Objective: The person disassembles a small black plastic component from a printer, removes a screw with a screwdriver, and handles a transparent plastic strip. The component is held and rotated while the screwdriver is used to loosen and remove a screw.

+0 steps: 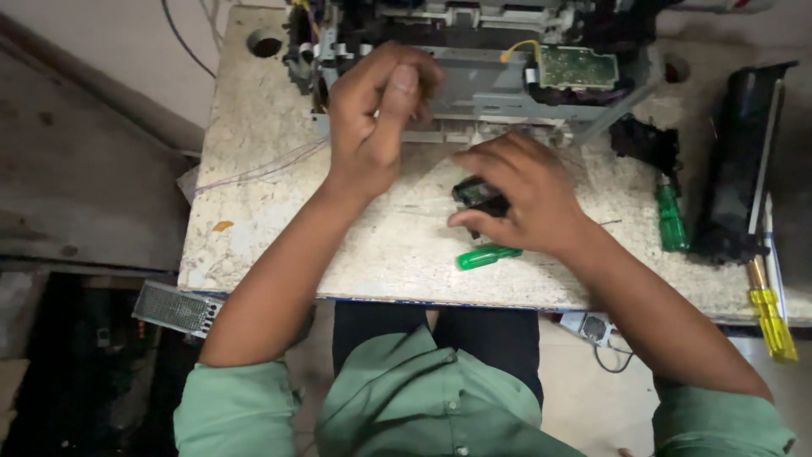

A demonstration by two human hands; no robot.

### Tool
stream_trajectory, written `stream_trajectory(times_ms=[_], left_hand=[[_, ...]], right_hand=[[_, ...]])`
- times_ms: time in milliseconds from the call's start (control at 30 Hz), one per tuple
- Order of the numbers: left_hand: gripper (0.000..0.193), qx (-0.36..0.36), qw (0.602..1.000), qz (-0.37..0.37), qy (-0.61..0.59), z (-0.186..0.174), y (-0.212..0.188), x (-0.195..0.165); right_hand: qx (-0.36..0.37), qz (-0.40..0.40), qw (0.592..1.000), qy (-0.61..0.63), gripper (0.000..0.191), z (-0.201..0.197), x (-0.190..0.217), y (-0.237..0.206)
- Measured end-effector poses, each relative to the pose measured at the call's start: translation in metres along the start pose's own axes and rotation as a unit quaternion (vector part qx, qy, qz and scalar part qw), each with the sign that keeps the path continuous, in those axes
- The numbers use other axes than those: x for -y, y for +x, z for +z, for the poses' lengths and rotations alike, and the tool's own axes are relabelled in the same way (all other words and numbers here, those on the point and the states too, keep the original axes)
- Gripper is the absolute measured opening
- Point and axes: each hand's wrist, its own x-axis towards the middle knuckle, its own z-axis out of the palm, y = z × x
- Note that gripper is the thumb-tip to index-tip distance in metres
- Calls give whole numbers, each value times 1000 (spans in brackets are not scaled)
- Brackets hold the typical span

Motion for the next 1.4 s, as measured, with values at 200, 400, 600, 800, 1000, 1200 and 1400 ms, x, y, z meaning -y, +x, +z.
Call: stream_trajectory(times_ms=[200,400,600,800,1000,1200,1400], left_hand=[[40,-8,999,26,-39,-8,3,-1],[40,-12,999,17,-31,-9,2,-3],[40,27,999,1,17,-6,3,-5],[34,60,989,38,132,-3,4,-6],[33,129,957,138,219,7,7,-15],[31,113,946,183,242,20,7,-14],[30,87,948,211,220,12,6,-10]], right_hand=[[-4,19,1000,5,68,-3,-2,2],[99,-55,991,-78,47,8,17,9],[185,-38,979,-72,22,21,29,19],[77,33,988,130,19,16,0,16],[-127,176,934,285,12,-17,-36,-14],[-204,203,910,299,15,-14,-42,-27],[-194,159,922,296,17,-14,-41,-28]])
